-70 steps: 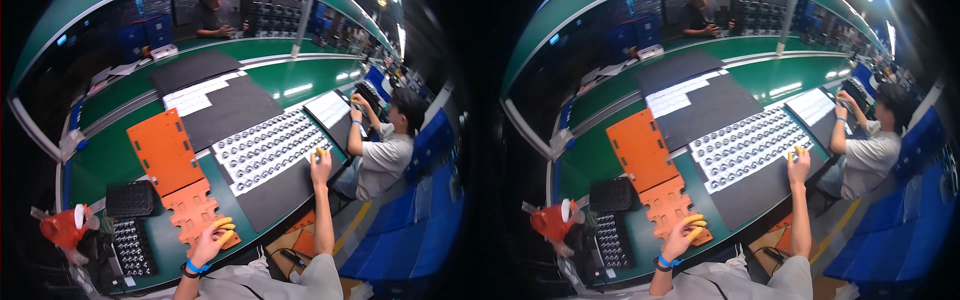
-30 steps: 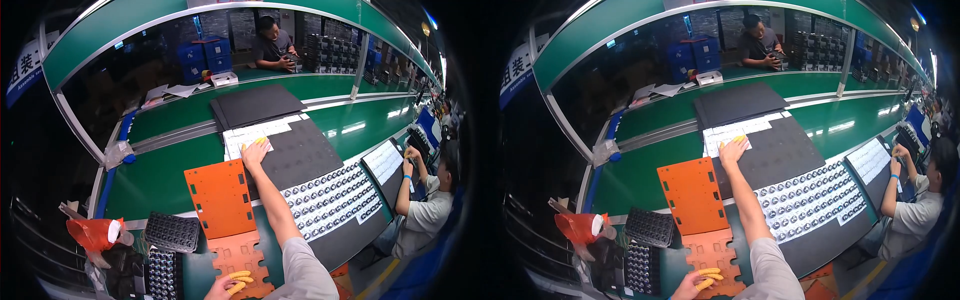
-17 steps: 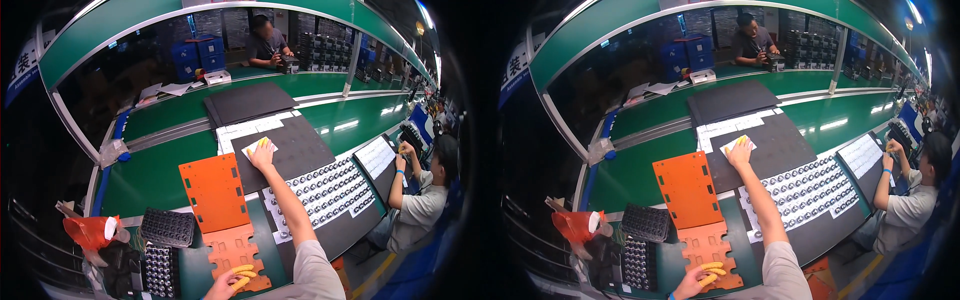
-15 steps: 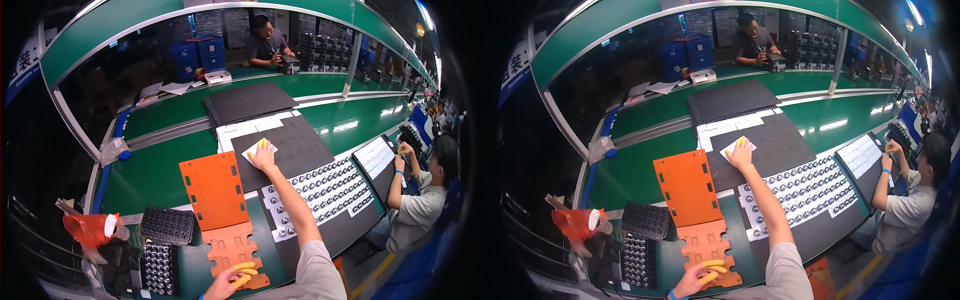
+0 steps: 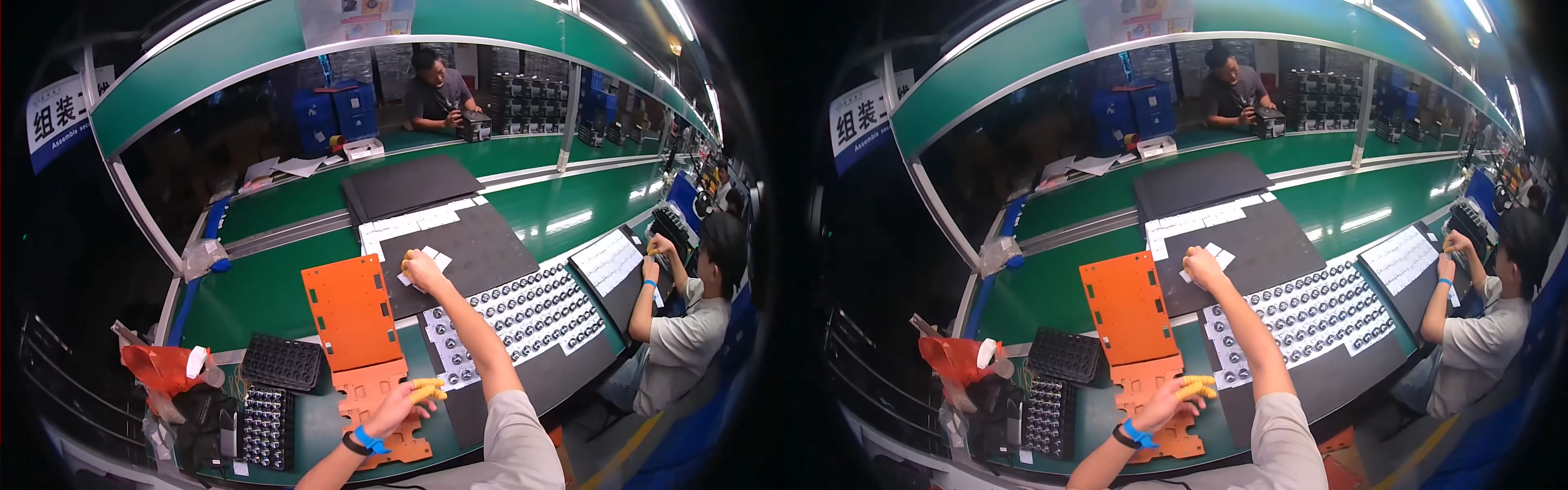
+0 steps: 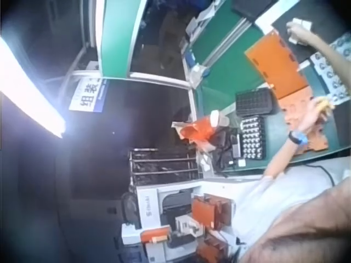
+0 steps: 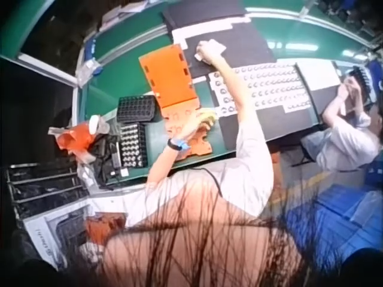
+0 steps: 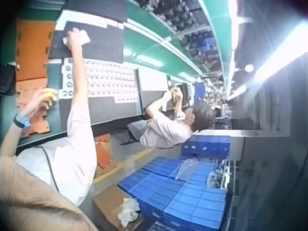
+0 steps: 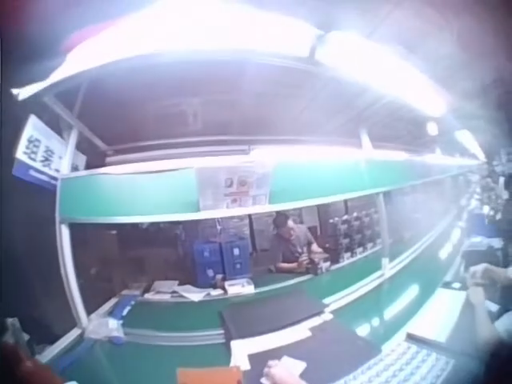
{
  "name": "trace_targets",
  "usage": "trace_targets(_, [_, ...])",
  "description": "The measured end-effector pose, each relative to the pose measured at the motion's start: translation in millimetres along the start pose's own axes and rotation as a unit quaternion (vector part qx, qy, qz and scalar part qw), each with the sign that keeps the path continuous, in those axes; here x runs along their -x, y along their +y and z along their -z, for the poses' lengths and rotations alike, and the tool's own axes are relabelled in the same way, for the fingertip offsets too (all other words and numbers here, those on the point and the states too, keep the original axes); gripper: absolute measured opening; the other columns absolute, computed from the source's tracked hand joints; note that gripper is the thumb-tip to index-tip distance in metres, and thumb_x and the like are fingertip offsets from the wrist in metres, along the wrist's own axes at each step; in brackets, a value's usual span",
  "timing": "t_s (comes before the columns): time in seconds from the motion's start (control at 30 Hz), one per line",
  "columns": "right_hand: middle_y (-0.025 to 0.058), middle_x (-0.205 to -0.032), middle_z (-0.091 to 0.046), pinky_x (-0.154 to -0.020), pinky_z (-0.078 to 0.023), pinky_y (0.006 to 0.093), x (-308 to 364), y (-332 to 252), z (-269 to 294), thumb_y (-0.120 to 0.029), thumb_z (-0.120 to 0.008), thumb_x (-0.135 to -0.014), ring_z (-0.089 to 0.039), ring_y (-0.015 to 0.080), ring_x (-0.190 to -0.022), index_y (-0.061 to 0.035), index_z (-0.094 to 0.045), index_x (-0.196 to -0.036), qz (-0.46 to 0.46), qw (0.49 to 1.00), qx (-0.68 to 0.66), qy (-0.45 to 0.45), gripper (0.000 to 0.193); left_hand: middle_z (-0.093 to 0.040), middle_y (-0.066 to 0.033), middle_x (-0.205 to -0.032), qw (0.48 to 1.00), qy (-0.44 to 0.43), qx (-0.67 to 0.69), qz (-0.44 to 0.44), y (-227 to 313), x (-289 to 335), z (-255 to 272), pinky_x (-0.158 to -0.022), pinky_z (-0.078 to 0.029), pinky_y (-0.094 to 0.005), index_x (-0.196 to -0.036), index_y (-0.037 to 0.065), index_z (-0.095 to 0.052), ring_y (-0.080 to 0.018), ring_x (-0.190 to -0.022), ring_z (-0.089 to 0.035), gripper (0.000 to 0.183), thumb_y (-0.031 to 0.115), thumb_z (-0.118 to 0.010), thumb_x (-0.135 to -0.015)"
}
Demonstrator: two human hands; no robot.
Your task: Cleaning circular LED components with a cloth and placing them into a specialized assembly tray.
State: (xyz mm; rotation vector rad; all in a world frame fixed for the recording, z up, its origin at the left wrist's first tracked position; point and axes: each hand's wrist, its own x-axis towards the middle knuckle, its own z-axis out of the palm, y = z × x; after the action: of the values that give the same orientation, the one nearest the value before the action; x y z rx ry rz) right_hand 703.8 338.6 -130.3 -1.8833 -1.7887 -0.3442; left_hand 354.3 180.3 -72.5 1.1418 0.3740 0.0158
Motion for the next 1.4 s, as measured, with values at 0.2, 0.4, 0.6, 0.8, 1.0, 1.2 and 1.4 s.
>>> trace_targets(0.2, [0.0141, -0.094, -0.062, -0.086, -0.053, 0.0449, -2, 0, 11, -0.010, -0.066, -0.081, -0.062, 0.0331, -0.097, -0.0046, -0.069, -0.082, 0.051, 0.998, 0.039, -0.001, 0.006, -0.067, -0.0072, -0.125, 0.991, 0.014, 0.129, 0.034, -1, -61, 25, -0.083, -0.055, -0.0250, -0.142, 0.003, -0.055, -0.0111, -0.094, -0.064, 0.039, 0.018, -0.038, -0.110])
trace_targets(0.4, [0.0139, -0.103, -0.067, -0.088, -0.053, 0.0410, 19, -46, 109, -0.014, -0.072, -0.089, -0.065, 0.0347, -0.100, -0.0047, -0.066, -0.095, -0.038, 0.971, -0.210, 0.103, 0.013, -0.070, -0.0087, -0.117, 0.956, -0.020, 0.292, 0.005, -8, -87, 46, -0.083, -0.056, -0.0282, -0.138, 0.001, -0.056, -0.0138, -0.090, -0.066, 0.049, 0.038, -0.041, -0.111])
trace_targets(0.6, [0.0109, -0.107, -0.072, -0.092, -0.055, 0.0395, 87, -107, 166, -0.016, -0.074, -0.091, -0.069, 0.0288, -0.102, -0.0045, -0.070, -0.101, 0.040, 0.944, -0.271, -0.184, 0.016, -0.040, -0.0248, -0.151, 0.880, -0.081, 0.467, -0.042, 14, -83, 25, -0.123, -0.032, -0.0512, -0.152, -0.004, -0.032, -0.0397, -0.141, -0.041, 0.092, 0.071, -0.040, -0.099])
trace_targets(0.8, [0.0141, -0.097, -0.073, -0.085, -0.055, 0.0426, 57, -60, 121, -0.016, -0.075, -0.086, -0.070, 0.0330, -0.094, -0.0053, -0.075, -0.101, -0.090, 0.981, -0.148, -0.092, 0.018, -0.063, -0.0080, -0.087, 0.861, -0.048, 0.504, 0.055, -37, -113, 59, -0.069, -0.059, -0.0334, -0.110, 0.000, -0.062, -0.0232, -0.076, -0.062, 0.038, 0.036, -0.052, -0.106])
trace_targets(1.0, [0.0140, -0.094, -0.065, -0.085, -0.053, 0.0460, 45, -6, 40, -0.011, -0.070, -0.080, -0.065, 0.0345, -0.095, -0.0062, -0.074, -0.090, -0.049, 0.998, -0.004, -0.039, 0.011, -0.061, -0.0158, -0.090, 0.920, 0.059, 0.388, 0.013, -20, -102, 34, -0.103, -0.056, -0.0506, -0.113, -0.008, -0.059, -0.0312, -0.089, -0.065, 0.038, 0.020, -0.034, -0.108])
trace_targets(1.2, [0.0125, -0.096, -0.063, -0.087, -0.050, 0.0453, 39, -4, 50, -0.011, -0.071, -0.081, -0.061, 0.0334, -0.098, -0.0059, -0.071, -0.089, 0.052, 0.996, 0.041, -0.054, 0.009, -0.062, -0.0210, -0.102, 0.891, -0.025, 0.453, 0.006, -43, -111, 50, -0.112, -0.047, -0.0536, -0.124, -0.010, -0.057, -0.0336, -0.100, -0.063, 0.044, 0.025, -0.036, -0.108])
trace_targets(1.4, [0.0123, -0.093, -0.066, -0.084, -0.052, 0.0411, 51, -87, 150, -0.011, -0.074, -0.084, -0.065, 0.0320, -0.094, -0.0039, -0.071, -0.090, 0.007, 0.963, -0.247, -0.111, 0.010, -0.057, -0.0274, -0.130, 0.844, 0.003, 0.536, -0.009, -17, -100, 38, -0.116, -0.039, -0.0552, -0.136, -0.009, -0.048, -0.0410, -0.123, -0.055, 0.077, 0.060, -0.042, -0.103])
